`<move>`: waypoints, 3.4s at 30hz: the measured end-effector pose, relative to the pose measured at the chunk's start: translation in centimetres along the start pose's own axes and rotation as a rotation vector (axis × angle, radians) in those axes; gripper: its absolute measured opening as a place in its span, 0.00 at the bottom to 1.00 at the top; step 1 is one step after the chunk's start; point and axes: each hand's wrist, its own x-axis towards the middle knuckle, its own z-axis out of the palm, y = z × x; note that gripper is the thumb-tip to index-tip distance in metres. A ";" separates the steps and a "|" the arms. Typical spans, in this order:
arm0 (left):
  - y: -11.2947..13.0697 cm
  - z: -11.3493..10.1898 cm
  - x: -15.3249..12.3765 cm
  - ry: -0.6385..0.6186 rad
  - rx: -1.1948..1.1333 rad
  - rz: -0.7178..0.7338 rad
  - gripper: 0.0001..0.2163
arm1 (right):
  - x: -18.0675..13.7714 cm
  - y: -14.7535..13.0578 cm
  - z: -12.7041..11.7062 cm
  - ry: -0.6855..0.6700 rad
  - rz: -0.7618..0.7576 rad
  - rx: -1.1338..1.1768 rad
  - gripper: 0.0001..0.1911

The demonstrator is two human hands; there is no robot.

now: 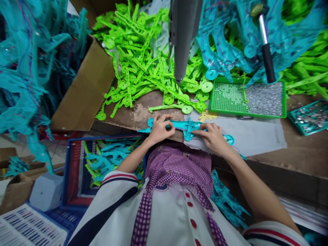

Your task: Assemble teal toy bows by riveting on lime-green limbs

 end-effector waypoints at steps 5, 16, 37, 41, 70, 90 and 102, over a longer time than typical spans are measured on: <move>-0.2 -0.6 0.3 -0.040 -0.005 -0.002 0.04 | 0.1 0.1 0.2 0.034 -0.013 -0.016 0.20; 0.5 -1.2 0.2 -0.071 -0.055 -0.030 0.02 | -0.2 -0.5 0.1 0.041 -0.125 -0.252 0.25; 8.1 -1.8 8.9 -0.358 0.047 0.285 0.04 | -0.5 -0.7 0.3 0.023 -0.112 -0.279 0.28; 5.5 -1.2 6.5 -0.281 -0.033 0.325 0.03 | -0.3 -1.4 -0.1 -0.006 -0.117 -0.317 0.28; -3.5 -4.1 0.1 0.354 -0.456 -0.224 0.08 | -1.0 -3.8 -6.2 0.257 0.423 0.004 0.10; -6.1 -3.2 -3.1 0.730 -0.100 -0.294 0.04 | -10.1 -9.1 9.5 0.537 0.750 0.075 0.23; -5.5 -3.0 -3.1 0.599 -0.382 -0.333 0.11 | -8.7 -8.4 -4.4 0.779 0.828 0.305 0.19</move>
